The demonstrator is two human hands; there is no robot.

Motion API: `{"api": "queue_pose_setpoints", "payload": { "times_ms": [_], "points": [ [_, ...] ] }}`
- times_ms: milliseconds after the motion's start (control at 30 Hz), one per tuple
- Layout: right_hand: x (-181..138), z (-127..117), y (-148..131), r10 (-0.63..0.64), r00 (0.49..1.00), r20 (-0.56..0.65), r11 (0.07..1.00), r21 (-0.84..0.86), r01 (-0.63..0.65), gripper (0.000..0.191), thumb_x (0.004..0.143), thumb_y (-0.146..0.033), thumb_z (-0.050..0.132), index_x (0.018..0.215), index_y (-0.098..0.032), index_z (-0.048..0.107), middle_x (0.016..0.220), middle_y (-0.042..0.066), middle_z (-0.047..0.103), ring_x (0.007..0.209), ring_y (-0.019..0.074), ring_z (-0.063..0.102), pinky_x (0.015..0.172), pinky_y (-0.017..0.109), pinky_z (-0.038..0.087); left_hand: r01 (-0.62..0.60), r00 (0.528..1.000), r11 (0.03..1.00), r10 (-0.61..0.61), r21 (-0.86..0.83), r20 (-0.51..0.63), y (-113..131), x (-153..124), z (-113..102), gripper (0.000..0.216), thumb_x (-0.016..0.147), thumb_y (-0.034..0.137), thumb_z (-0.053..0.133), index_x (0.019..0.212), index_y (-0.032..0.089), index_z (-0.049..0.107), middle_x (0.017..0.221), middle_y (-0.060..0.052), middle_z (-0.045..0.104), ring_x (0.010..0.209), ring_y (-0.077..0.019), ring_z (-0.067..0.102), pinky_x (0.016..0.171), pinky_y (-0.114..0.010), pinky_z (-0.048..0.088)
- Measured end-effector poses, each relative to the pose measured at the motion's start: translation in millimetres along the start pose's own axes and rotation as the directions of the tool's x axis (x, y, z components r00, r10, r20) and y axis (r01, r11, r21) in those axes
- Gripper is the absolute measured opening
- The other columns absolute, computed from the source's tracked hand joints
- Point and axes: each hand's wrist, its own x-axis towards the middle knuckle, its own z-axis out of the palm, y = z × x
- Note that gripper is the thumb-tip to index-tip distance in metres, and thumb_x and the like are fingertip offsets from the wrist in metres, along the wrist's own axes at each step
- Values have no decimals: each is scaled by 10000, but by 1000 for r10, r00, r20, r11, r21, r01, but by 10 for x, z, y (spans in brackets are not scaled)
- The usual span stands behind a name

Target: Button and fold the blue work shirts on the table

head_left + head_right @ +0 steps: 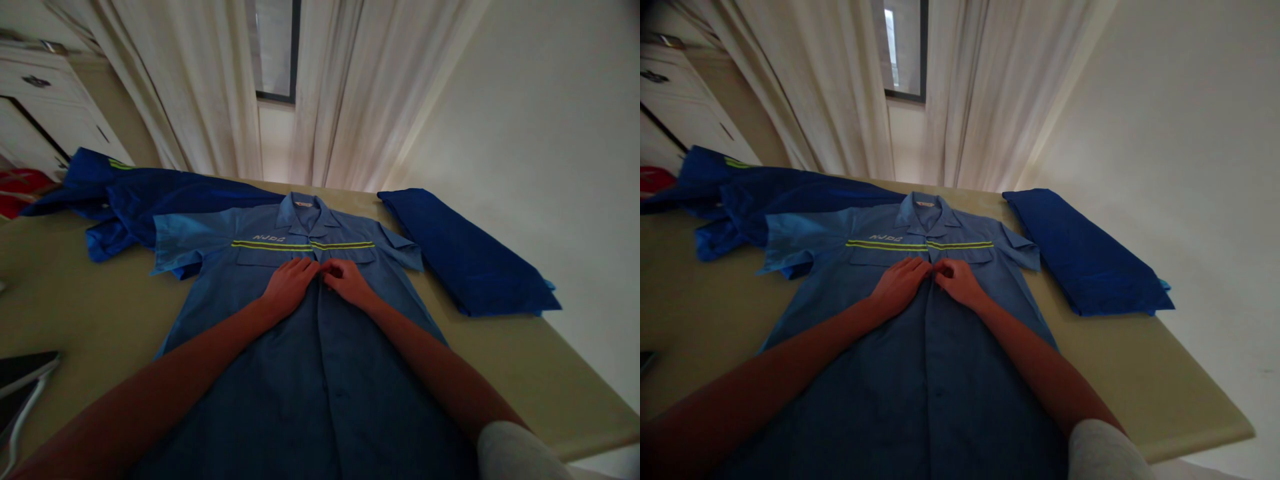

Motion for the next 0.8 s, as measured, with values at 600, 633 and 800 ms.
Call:
{"api": "queue_pose_setpoints", "payload": {
  "times_ms": [600,633,800],
  "points": [
    [-21,-2,-29,-106,994,-8,965,-244,100,37,848,-166,716,884,-161,710,731,-11,672,634,117,573,620,228,431,153,988,919,-147,-362,44,-36,45,-35,126,999,167,444,1042,221,550,958,-62,694,937,-249,676,825,-355,499],
    [-22,4,-33,-112,994,-11,960,-258,106,36,845,-156,716,880,-162,708,734,-10,673,636,117,573,620,229,431,175,984,917,-169,-359,46,-15,45,-53,132,1001,177,441,1056,219,553,959,-65,701,933,-252,683,826,-359,501],
    [-26,34,-45,-106,994,-26,955,-281,94,34,838,-144,705,860,-168,699,716,-12,665,626,119,575,603,231,426,215,976,878,-205,-427,71,-15,61,-113,202,929,129,497,1080,214,600,999,-62,748,943,-236,717,844,-338,511]
  ]
}}
